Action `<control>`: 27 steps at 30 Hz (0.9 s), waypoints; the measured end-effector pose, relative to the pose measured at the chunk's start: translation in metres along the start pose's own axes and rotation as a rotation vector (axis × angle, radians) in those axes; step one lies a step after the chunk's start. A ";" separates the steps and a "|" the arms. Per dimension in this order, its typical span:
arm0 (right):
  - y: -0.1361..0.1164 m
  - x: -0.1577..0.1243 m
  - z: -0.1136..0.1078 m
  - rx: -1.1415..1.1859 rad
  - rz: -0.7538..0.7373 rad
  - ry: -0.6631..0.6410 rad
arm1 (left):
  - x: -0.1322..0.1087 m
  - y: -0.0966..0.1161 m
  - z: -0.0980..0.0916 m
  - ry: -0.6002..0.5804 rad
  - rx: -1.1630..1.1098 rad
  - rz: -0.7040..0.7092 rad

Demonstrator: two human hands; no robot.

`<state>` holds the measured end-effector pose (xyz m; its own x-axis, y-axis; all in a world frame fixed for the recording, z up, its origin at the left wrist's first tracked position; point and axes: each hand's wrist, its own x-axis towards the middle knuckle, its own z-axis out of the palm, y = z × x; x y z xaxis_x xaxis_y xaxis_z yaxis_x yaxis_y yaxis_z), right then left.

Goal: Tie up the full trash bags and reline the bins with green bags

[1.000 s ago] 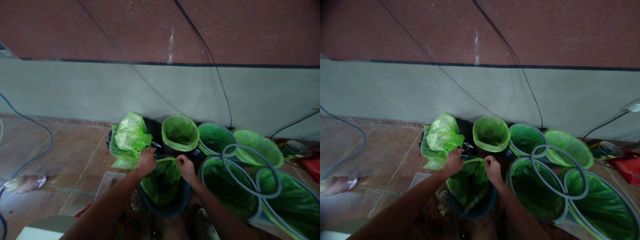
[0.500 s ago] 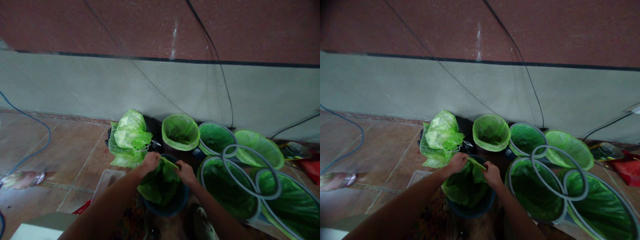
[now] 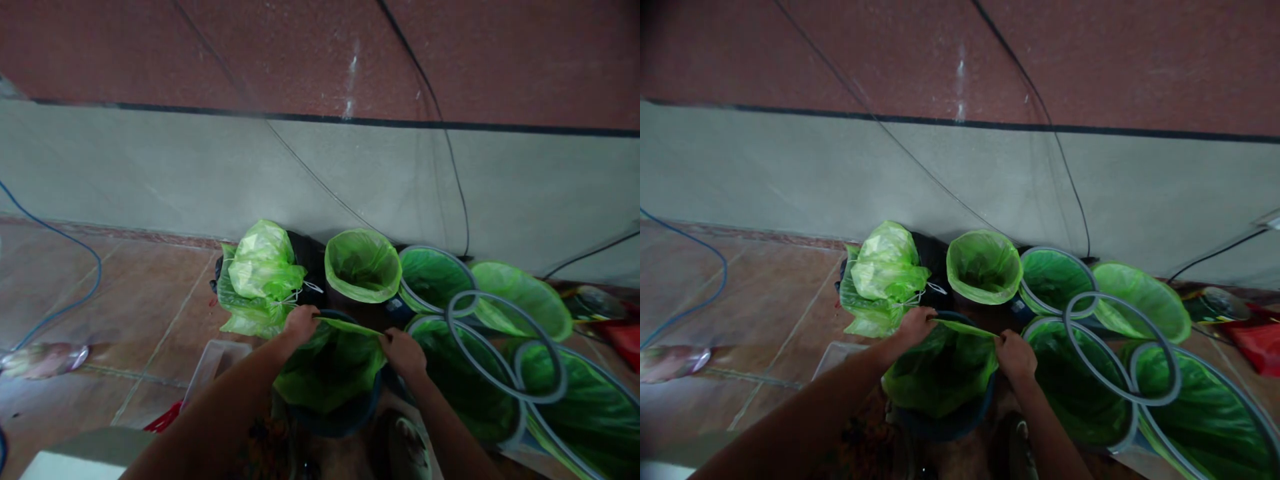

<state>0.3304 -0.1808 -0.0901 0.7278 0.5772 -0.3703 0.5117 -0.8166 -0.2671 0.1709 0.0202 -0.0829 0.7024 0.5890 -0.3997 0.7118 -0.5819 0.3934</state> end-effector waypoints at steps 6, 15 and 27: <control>-0.032 0.010 0.013 0.136 -0.259 0.192 | 0.006 0.000 -0.003 0.037 -0.109 -0.007; -0.054 0.040 0.032 0.166 -0.174 0.147 | 0.017 -0.003 -0.005 0.061 -0.147 -0.086; -0.029 0.083 0.055 0.586 -0.007 -0.102 | 0.029 -0.006 0.004 0.017 -0.085 -0.306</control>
<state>0.3510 -0.1092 -0.1624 0.6626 0.6040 -0.4429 0.1580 -0.6907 -0.7057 0.1873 0.0390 -0.0999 0.4546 0.7394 -0.4966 0.8873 -0.3271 0.3252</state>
